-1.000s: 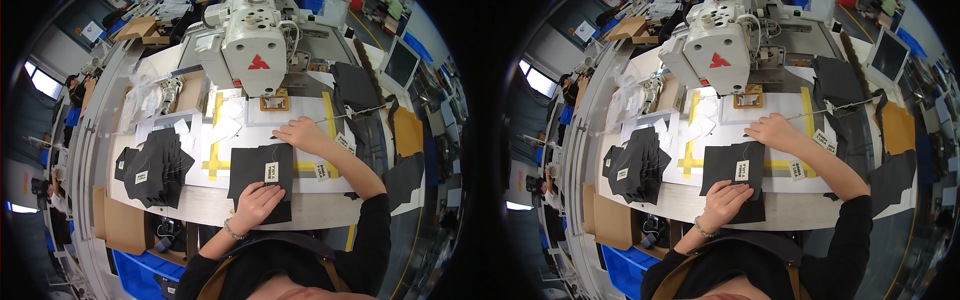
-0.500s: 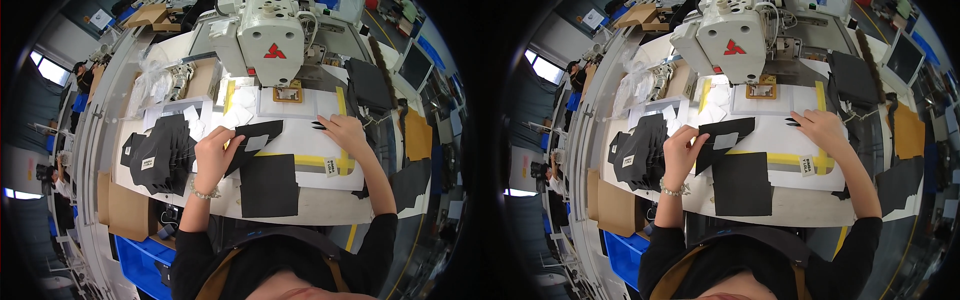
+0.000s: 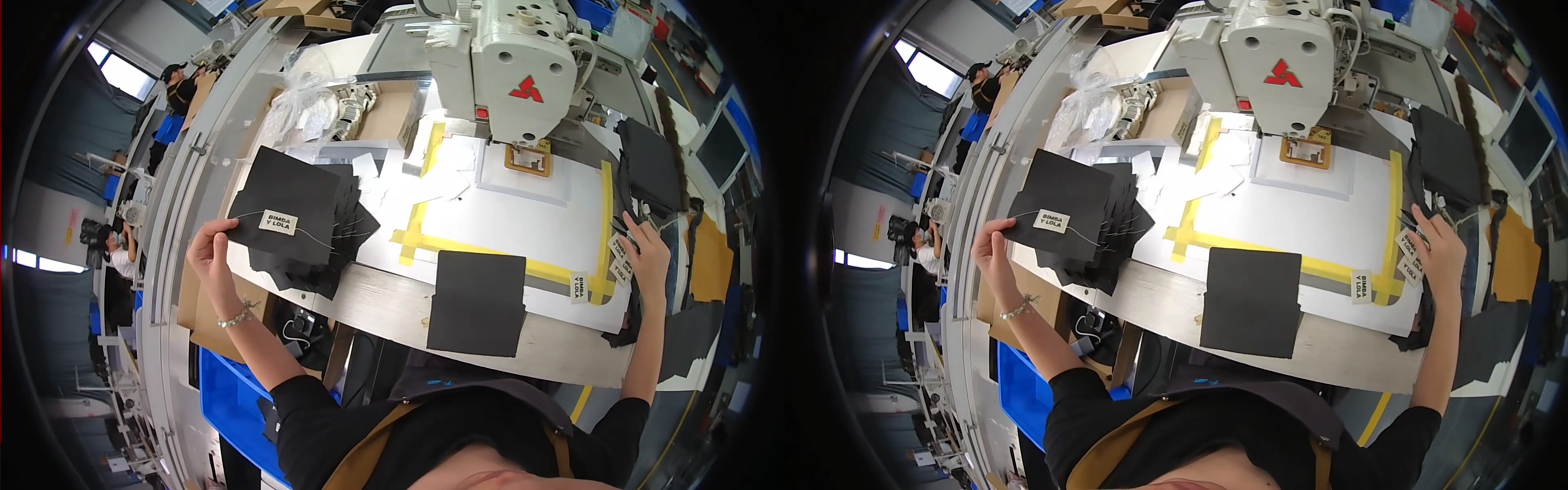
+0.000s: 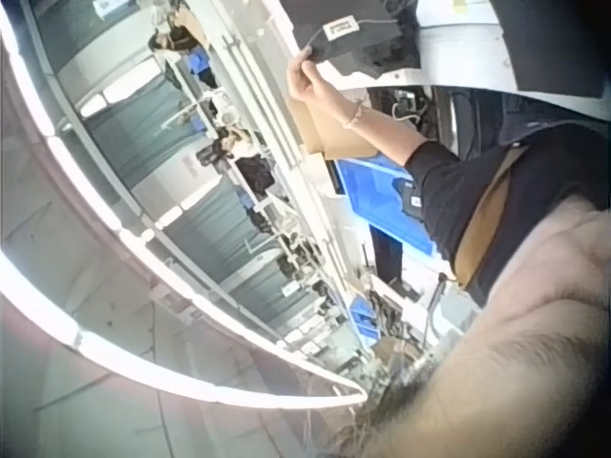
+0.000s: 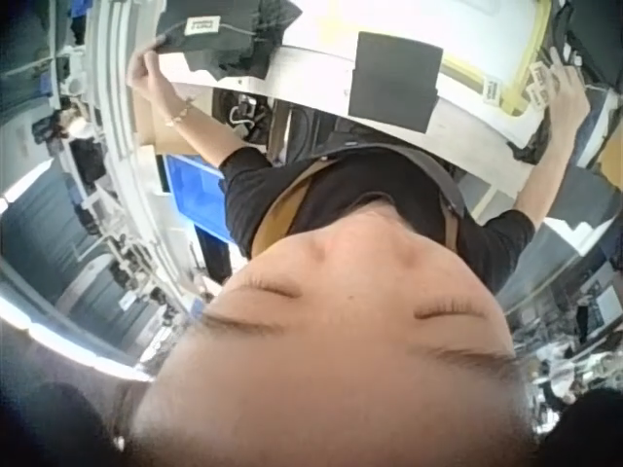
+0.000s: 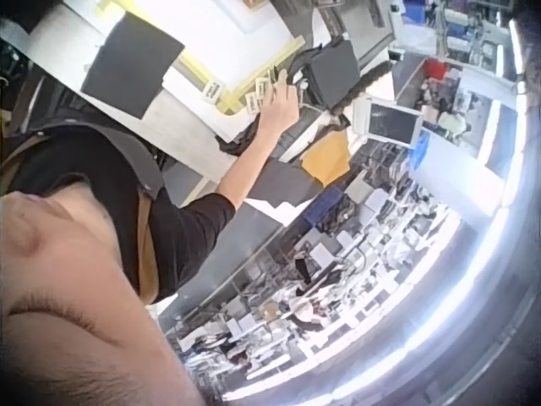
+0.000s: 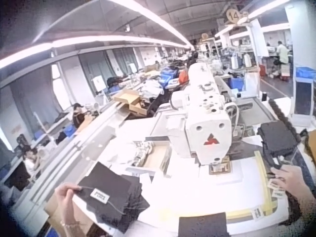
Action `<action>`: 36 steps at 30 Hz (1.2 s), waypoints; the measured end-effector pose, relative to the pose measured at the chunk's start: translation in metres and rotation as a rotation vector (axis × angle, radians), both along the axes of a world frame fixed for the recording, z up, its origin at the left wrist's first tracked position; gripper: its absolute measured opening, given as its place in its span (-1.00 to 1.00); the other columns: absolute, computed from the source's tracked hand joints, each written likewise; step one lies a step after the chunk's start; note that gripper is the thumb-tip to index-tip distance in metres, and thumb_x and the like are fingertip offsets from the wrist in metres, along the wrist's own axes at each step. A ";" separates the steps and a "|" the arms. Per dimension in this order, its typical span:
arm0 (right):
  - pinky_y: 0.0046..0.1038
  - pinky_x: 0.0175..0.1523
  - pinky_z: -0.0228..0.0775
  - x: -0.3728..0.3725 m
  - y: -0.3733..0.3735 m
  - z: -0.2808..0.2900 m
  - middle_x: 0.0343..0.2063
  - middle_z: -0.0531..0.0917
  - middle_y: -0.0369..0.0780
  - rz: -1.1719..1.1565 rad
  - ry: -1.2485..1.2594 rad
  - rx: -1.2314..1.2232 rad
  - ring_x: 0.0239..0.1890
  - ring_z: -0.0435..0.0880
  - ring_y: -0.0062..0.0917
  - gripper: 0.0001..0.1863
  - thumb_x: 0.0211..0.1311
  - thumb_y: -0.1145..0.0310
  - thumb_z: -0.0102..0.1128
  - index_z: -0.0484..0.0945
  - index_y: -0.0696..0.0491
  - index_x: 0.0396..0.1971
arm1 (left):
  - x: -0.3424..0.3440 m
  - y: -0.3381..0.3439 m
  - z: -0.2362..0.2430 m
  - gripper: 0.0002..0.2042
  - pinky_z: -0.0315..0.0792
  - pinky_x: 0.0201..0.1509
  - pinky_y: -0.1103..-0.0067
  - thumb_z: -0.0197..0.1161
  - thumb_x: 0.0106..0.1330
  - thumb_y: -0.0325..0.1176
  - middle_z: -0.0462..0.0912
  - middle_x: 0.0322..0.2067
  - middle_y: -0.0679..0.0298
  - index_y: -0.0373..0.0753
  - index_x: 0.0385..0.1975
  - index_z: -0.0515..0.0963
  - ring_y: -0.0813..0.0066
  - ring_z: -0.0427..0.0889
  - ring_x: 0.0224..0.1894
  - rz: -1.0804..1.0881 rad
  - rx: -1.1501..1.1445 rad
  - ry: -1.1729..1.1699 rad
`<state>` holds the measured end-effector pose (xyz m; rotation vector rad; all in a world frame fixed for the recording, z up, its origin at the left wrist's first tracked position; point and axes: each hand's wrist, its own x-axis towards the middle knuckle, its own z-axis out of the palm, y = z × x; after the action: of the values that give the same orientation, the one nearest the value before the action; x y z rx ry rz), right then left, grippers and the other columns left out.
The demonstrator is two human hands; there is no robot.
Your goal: Attaching identification labels to leather or fabric material pieces using an industrial sewing machine.
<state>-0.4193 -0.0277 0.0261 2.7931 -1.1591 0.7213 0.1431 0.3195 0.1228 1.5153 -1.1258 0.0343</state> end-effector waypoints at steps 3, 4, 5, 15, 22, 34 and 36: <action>-0.41 -0.33 0.34 0.003 -0.001 -0.003 -0.45 0.45 -0.22 -0.008 0.002 0.004 -0.44 0.47 -0.37 -0.55 0.13 0.39 0.33 0.59 -0.03 0.08 | 0.028 0.026 -0.033 -0.88 0.47 -0.13 0.71 0.28 0.23 -0.61 0.68 -0.33 0.19 -0.41 -0.25 0.62 0.59 0.62 -0.24 0.110 0.131 0.158; -0.41 -0.32 0.34 0.004 -0.001 -0.002 -0.44 0.45 -0.22 -0.016 0.000 0.009 -0.44 0.47 -0.36 -0.55 0.14 0.40 0.32 0.58 -0.03 0.09 | 0.036 0.033 -0.044 -0.86 0.48 -0.14 0.73 0.31 0.22 -0.60 0.68 -0.34 0.21 -0.41 -0.23 0.62 0.62 0.62 -0.25 0.175 0.230 0.267; -0.41 -0.32 0.34 0.005 -0.002 -0.002 -0.44 0.45 -0.22 -0.007 -0.001 0.008 -0.44 0.47 -0.36 -0.55 0.14 0.40 0.32 0.58 -0.03 0.09 | 0.045 0.038 -0.052 -0.76 0.51 -0.15 0.72 0.33 0.19 -0.62 0.68 -0.28 0.21 -0.39 -0.13 0.59 0.63 0.62 -0.29 0.129 0.273 0.283; -0.41 -0.26 0.36 -0.005 -0.013 -0.006 -0.34 0.48 -0.21 -0.166 -0.068 0.010 -0.38 0.49 -0.35 -0.58 0.21 0.38 0.27 0.57 0.00 0.10 | 0.019 0.003 -0.033 -0.55 0.46 -0.01 0.40 0.38 0.09 -0.56 0.63 -0.17 0.16 -0.24 0.05 0.53 0.27 0.60 -0.14 0.755 0.570 -0.598; -0.34 -0.18 0.33 -0.024 -0.031 -0.048 -0.40 0.47 -0.13 -0.312 -0.155 0.022 -0.33 0.51 -0.28 -0.62 0.25 0.31 0.25 0.59 0.03 0.07 | -0.087 -0.117 -0.038 -0.63 0.40 -0.06 0.34 0.40 0.00 -0.54 0.63 -0.26 0.19 -0.22 -0.12 0.59 0.15 0.56 -0.14 0.063 0.492 -0.533; -0.33 -0.12 0.32 -0.015 -0.026 -0.043 -0.38 0.48 -0.17 -0.325 -0.155 0.021 -0.25 0.49 -0.31 -0.67 0.22 0.31 0.28 0.64 0.10 -0.04 | -0.125 -0.267 -0.106 -0.76 0.44 -0.04 0.38 0.31 0.09 -0.42 0.65 -0.35 0.19 -0.25 -0.22 0.63 0.22 0.62 -0.24 -0.377 0.458 -0.631; -0.33 -0.12 0.32 -0.015 -0.025 -0.042 -0.38 0.47 -0.17 -0.325 -0.172 0.027 -0.25 0.49 -0.31 -0.67 0.22 0.31 0.28 0.64 0.10 -0.04 | -0.129 -0.280 -0.106 -0.76 0.45 -0.03 0.39 0.27 0.06 -0.42 0.65 -0.37 0.18 -0.28 -0.24 0.62 0.22 0.63 -0.24 -0.395 0.505 -0.776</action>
<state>-0.4347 -0.0523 -0.0163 2.5088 -1.6116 0.9280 0.0141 0.0393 0.0164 1.7360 -2.1700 0.0753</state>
